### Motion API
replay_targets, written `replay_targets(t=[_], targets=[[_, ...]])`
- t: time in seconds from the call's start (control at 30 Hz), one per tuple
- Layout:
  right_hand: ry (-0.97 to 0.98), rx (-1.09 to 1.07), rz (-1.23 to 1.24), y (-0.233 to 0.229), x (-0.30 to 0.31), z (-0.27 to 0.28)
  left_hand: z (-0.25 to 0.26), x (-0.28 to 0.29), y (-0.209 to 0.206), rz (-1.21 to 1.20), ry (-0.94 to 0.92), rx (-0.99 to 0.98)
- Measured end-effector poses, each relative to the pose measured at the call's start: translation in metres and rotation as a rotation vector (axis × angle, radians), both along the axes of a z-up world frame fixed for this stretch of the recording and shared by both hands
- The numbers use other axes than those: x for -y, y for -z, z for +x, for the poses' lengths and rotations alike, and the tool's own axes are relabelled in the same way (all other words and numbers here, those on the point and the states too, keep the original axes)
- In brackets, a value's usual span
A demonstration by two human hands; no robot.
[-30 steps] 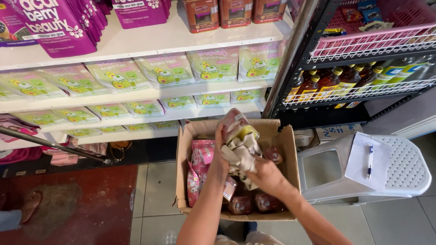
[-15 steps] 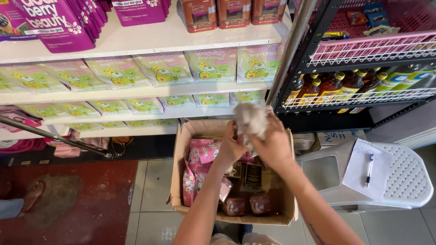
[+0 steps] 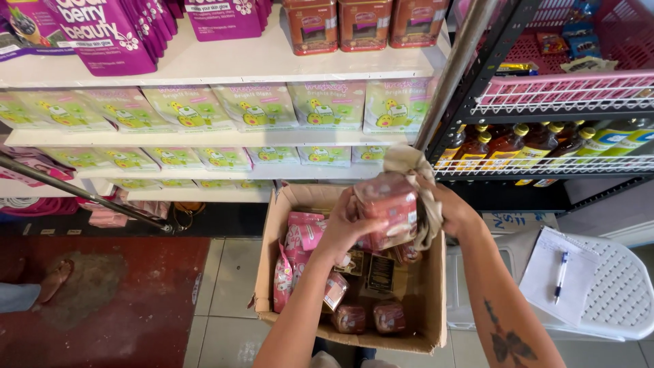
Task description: The person takes small, rectangular tins from a cardboard box on the floor, wipes them with a cloth, and places them on a shelf. The task involves handling the tins one by one, cleaning them, and arranging them in a row on the shelf.
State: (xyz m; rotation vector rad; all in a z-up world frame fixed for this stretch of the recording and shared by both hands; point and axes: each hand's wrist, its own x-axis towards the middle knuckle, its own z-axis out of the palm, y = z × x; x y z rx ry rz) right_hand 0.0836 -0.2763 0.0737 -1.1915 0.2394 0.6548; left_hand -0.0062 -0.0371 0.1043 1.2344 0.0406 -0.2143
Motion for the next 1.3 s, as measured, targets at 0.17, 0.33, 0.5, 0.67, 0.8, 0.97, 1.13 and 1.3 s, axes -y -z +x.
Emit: replay_targets(t=[0.17, 0.33, 0.5, 0.67, 0.8, 0.97, 1.13, 1.3], targets=[[-0.066, 0.214, 0.021, -0.013, -0.011, -0.028, 0.035, -0.016, -0.020, -0.028, -0.008, 0.026], [-0.048, 0.495, -0.080, -0.048, -0.038, -0.018, 0.064, -0.028, -0.053, 0.212, 0.047, 0.157], [0.286, 0.315, 0.064, -0.098, -0.073, 0.011, 0.080, -0.042, -0.084, 0.322, -0.012, 0.473], [0.245, 0.315, -0.051, -0.162, -0.101, 0.044, 0.117, -0.070, -0.122, 0.678, -0.115, 0.791], [0.220, 0.468, -0.132, -0.216, -0.126, 0.061, 0.158, -0.092, -0.134, 0.607, -0.121, 0.710], [0.197, 0.883, -0.281, -0.214, -0.141, 0.109, 0.215, -0.127, -0.150, 0.552, -0.223, 0.943], [0.309, 1.255, -0.597, -0.225, -0.153, 0.142, 0.260, -0.152, -0.161, 0.428, -0.177, 1.160], [0.435, 1.562, -0.872, -0.205, -0.149, 0.169, 0.274, -0.156, -0.168, 0.526, -0.228, 0.762]])
